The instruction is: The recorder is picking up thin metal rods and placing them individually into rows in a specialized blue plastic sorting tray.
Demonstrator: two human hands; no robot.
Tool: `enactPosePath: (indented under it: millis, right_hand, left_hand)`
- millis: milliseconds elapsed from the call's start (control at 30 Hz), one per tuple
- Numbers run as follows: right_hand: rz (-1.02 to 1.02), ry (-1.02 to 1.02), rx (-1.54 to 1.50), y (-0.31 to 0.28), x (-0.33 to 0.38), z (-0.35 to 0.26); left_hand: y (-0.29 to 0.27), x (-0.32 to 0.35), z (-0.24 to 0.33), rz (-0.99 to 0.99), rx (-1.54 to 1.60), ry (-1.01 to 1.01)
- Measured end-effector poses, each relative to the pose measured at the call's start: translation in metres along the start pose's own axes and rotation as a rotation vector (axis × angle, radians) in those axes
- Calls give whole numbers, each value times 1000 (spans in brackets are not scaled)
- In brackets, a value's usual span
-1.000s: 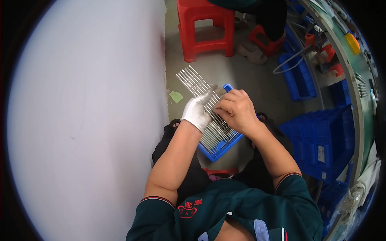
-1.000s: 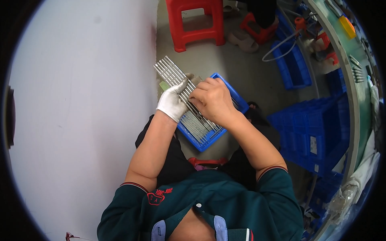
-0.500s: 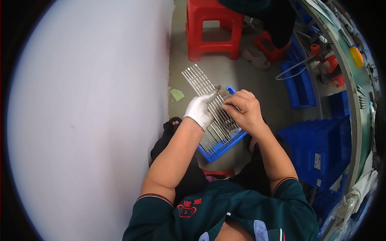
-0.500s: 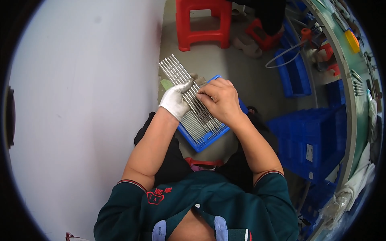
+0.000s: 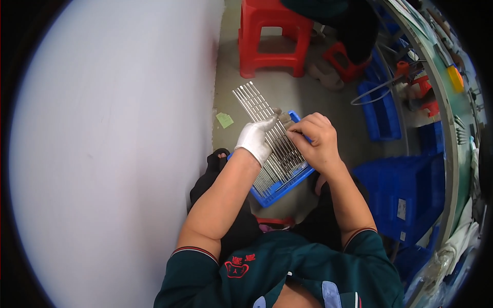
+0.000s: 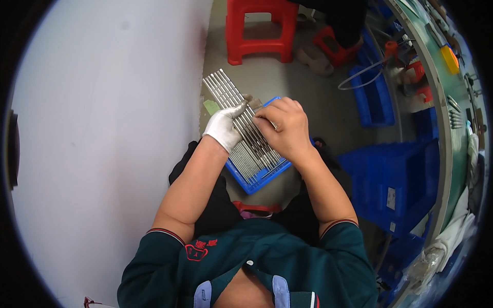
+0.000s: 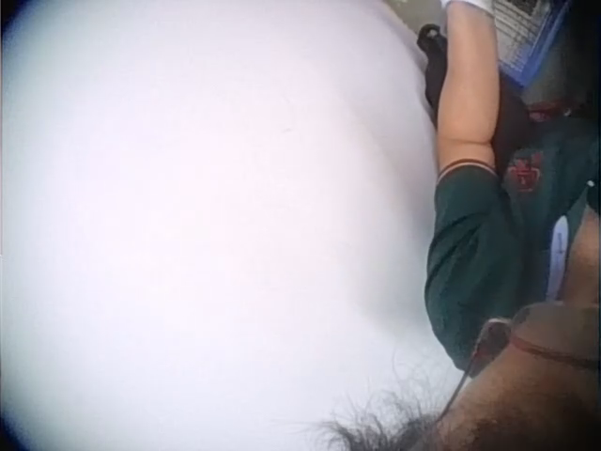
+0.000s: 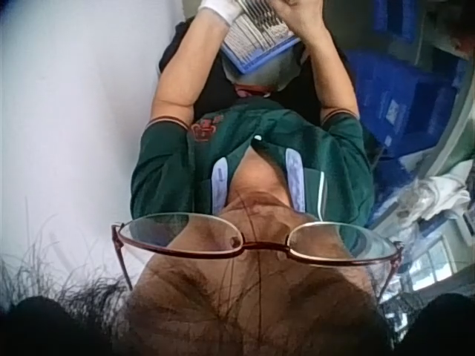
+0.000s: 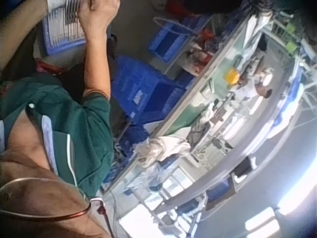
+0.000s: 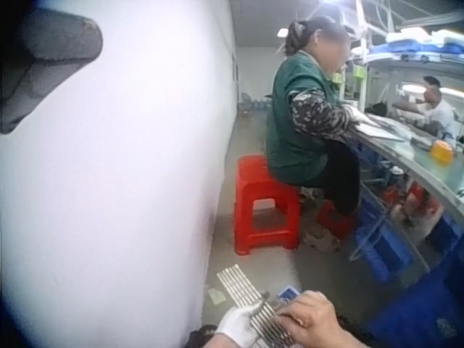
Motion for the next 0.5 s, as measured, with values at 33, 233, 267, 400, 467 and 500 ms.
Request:
enactPosePath:
  millis: [33, 233, 267, 400, 467, 500]
  right_hand:
    - [-3, -4, 1, 0, 2, 3]
    - [-89, 67, -1, 8, 5, 13]
    - [-82, 46, 15, 7, 5, 12]
    - [-86, -62, 104, 5, 2, -1]
    - [-86, -139, 125, 8, 2, -7]
    - [-84, -213, 148, 9, 2, -12]
  left_hand:
    - [0, -1, -1, -1, 5, 2]
    - [6, 7, 1, 22, 41, -14]
    - [7, 8, 1, 25, 41, -16]
    - [8, 11, 1, 57, 2, -11]
    - [7, 9, 0, 62, -3, -7]
    - [7, 8, 0, 66, -11, -7]
Point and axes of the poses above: each hand's wrist, its own x-axis away from the middle knuckle, its own y-axis out of the palm, z = x × y, the point moved 5 cm from there along -x, towards the middle knuckle, and after that the axes turned 8 degrees about z, right-handed, at the moved point
